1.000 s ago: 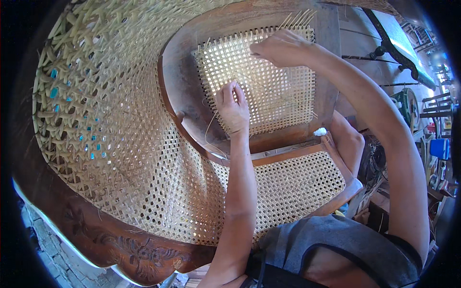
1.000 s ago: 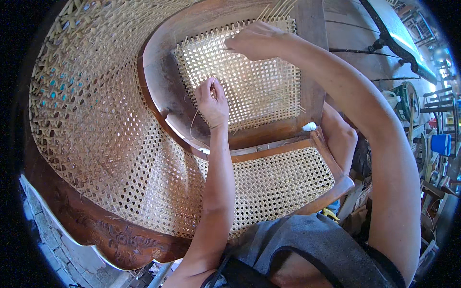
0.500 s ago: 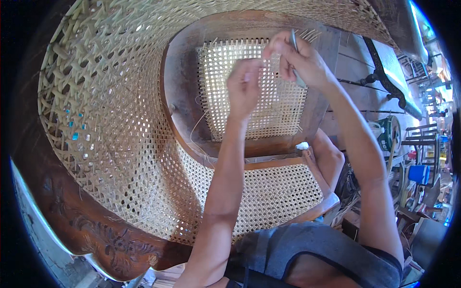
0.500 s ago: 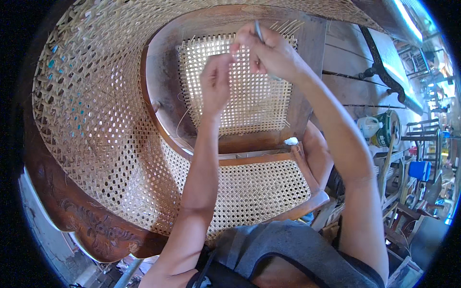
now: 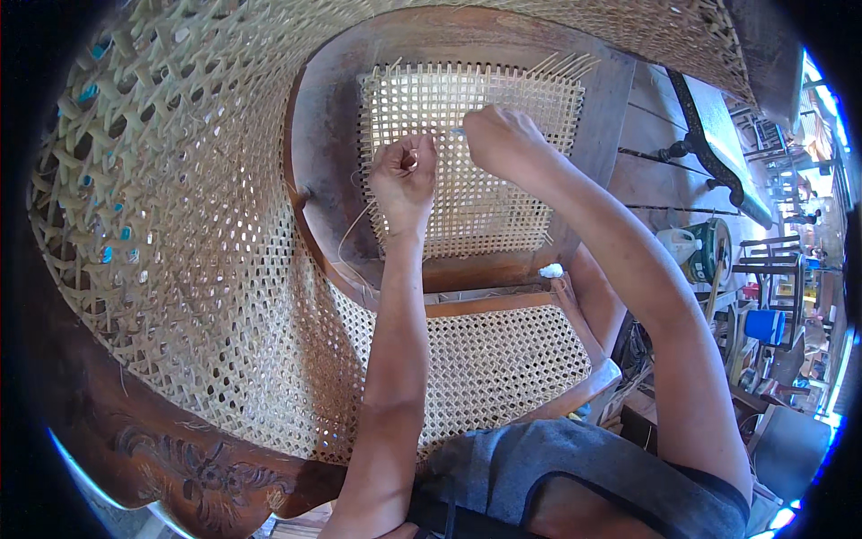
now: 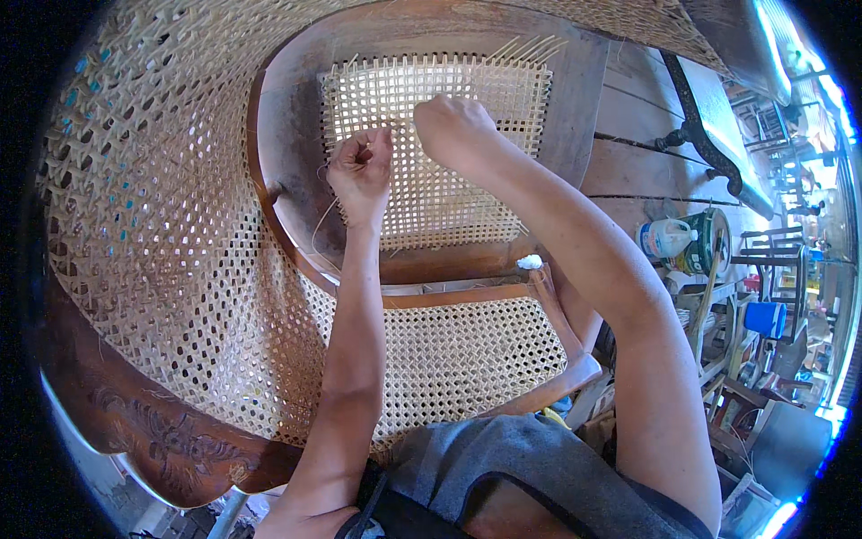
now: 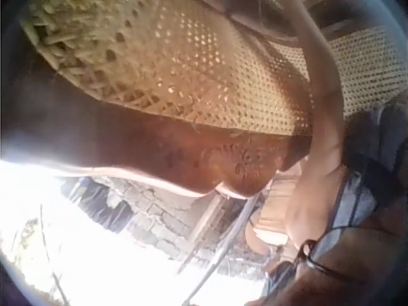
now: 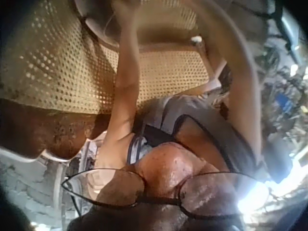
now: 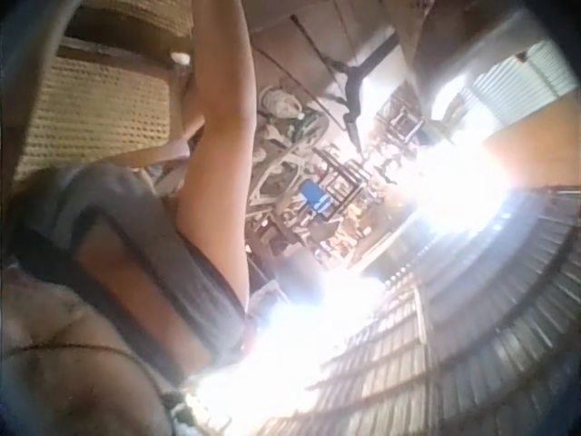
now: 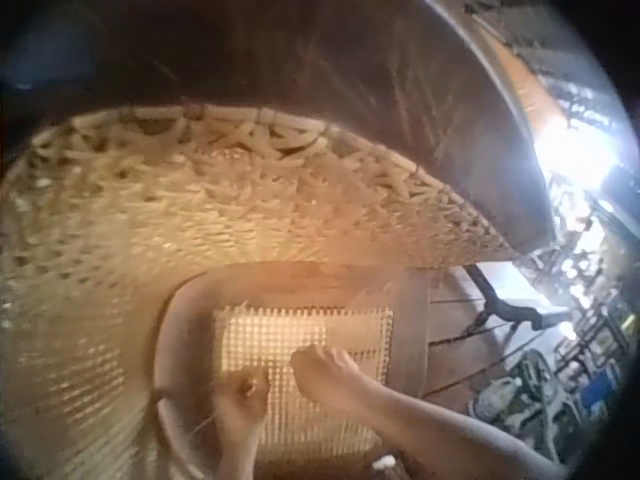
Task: The recorder is weaving a pattern into the back and seat of a wooden chair using cane or rattan strips.
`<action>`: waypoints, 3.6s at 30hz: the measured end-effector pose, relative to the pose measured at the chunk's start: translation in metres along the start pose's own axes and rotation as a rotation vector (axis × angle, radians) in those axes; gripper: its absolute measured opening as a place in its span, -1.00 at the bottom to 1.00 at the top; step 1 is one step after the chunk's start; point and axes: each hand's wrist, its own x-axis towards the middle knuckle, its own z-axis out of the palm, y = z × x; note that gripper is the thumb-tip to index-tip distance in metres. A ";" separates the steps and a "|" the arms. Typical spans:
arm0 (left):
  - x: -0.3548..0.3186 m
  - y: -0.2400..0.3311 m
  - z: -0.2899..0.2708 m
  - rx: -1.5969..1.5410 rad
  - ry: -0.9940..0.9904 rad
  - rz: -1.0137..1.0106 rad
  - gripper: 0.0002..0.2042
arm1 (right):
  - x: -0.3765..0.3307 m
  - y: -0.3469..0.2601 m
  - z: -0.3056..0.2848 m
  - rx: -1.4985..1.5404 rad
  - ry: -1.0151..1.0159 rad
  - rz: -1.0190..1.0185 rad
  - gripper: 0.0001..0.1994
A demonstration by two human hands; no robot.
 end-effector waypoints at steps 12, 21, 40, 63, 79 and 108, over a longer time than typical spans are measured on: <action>0.002 -0.012 0.001 0.109 -0.036 0.010 -0.87 | 0.006 -0.017 0.009 -0.011 0.106 0.055 -0.85; 0.007 0.003 0.005 0.149 -0.102 -0.079 -0.80 | 0.005 -0.016 0.000 -0.113 0.089 0.063 -0.80; 0.008 0.026 0.042 -0.379 -0.295 -0.075 -0.85 | -0.033 0.026 -0.043 0.038 0.161 0.183 -0.60; 0.010 0.020 0.032 0.302 -0.162 0.082 -0.93 | 0.000 0.011 -0.003 -0.006 0.184 0.070 -0.85; -0.008 0.023 0.036 0.059 -0.123 0.101 -0.72 | -0.011 0.074 -0.005 -0.027 0.284 0.195 -0.63; 0.011 0.032 0.045 0.122 -0.144 0.400 -0.78 | -0.021 0.083 -0.033 0.248 0.340 -0.288 -0.73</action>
